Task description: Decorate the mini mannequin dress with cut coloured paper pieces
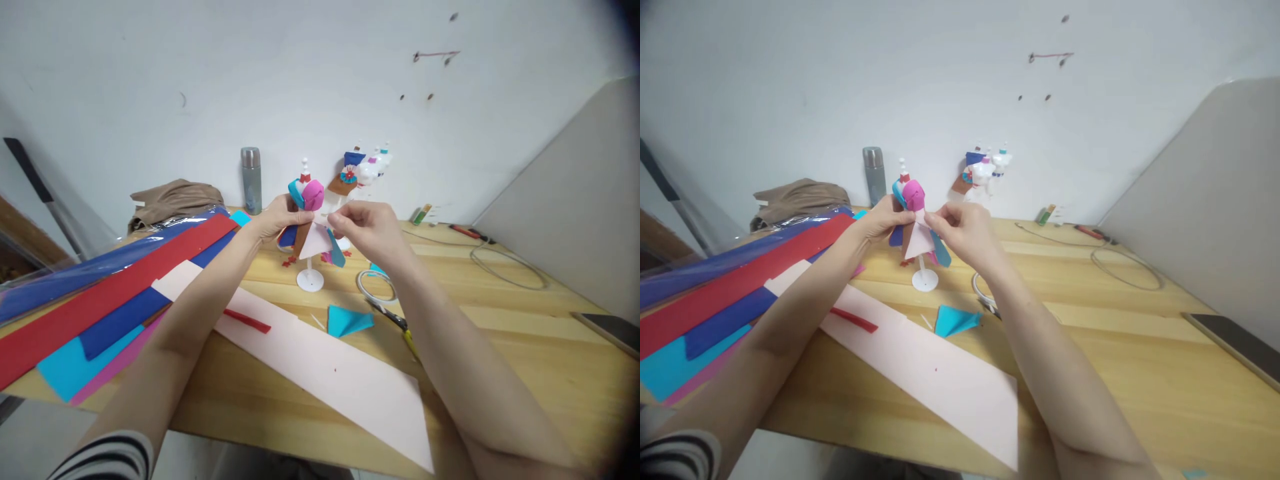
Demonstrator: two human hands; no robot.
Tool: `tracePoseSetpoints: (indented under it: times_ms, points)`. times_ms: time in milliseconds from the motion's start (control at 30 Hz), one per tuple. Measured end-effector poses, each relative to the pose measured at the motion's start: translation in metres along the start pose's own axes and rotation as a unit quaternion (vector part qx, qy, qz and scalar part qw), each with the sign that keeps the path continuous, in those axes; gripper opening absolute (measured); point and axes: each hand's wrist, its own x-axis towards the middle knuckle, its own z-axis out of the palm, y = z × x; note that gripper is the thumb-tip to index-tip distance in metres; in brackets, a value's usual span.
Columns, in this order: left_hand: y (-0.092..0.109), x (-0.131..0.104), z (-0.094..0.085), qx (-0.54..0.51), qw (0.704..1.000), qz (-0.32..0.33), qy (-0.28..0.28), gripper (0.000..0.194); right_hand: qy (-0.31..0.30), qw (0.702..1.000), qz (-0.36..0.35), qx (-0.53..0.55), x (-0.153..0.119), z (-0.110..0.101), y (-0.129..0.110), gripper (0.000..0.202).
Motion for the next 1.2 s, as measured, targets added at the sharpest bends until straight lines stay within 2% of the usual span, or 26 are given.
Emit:
tracePoseSetpoints:
  times_ms: [100, 200, 300, 367, 500, 600, 733, 867, 967, 1067, 1200]
  points:
    - [0.0, 0.002, -0.001, 0.003, 1.0, 0.004, 0.01, 0.046, -0.01, 1.0, 0.014, 0.007, 0.001, 0.001, 0.003, 0.021]
    - [0.0, 0.002, -0.001, -0.004, 1.0, -0.007, 0.009, 0.051, -0.021, 0.998, 0.033, 0.044, 0.002, -0.005, 0.005, 0.025]
    - [0.0, 0.0, 0.0, -0.014, 1.0, -0.024, 0.006, 0.052, 0.0, 0.995, 0.035, 0.095, 0.002, -0.015, 0.006, 0.029]
    - [0.0, -0.002, 0.0, -0.021, 0.999, -0.034, 0.002, 0.052, 0.011, 0.994, 0.036, 0.098, 0.002, -0.02, 0.004, 0.022]
    - [0.003, -0.004, -0.001, -0.014, 0.998, -0.044, -0.031, 0.055, -0.023, 0.997, 0.015, 0.074, 0.0, -0.022, -0.003, 0.011]
    - [0.006, -0.004, -0.003, 0.007, 0.999, -0.024, -0.047, 0.056, -0.001, 0.999, -0.007, 0.032, -0.002, -0.026, -0.006, 0.021]
    - [0.008, -0.004, -0.006, 0.03, 0.998, -0.005, -0.046, 0.055, 0.039, 0.999, -0.006, -0.018, 0.0, -0.034, 0.002, 0.03]
    - [0.011, -0.006, -0.012, 0.056, 0.998, 0.013, -0.031, 0.054, 0.004, 1.0, 0.019, -0.024, 0.001, -0.037, 0.01, 0.017]
    - [0.014, -0.009, -0.018, 0.05, 0.998, 0.015, -0.021, 0.051, -0.015, 0.999, 0.037, -0.033, 0.0, -0.036, 0.005, 0.011]
    - [0.017, -0.011, -0.023, 0.03, 0.999, -0.012, -0.041, 0.052, 0.019, 0.997, 0.039, -0.071, -0.002, -0.036, -0.001, 0.016]
    - [0.017, -0.012, -0.027, 0.015, 0.998, -0.023, -0.057, 0.071, 0.07, 0.991, -0.019, -0.109, -0.002, -0.038, -0.001, 0.026]
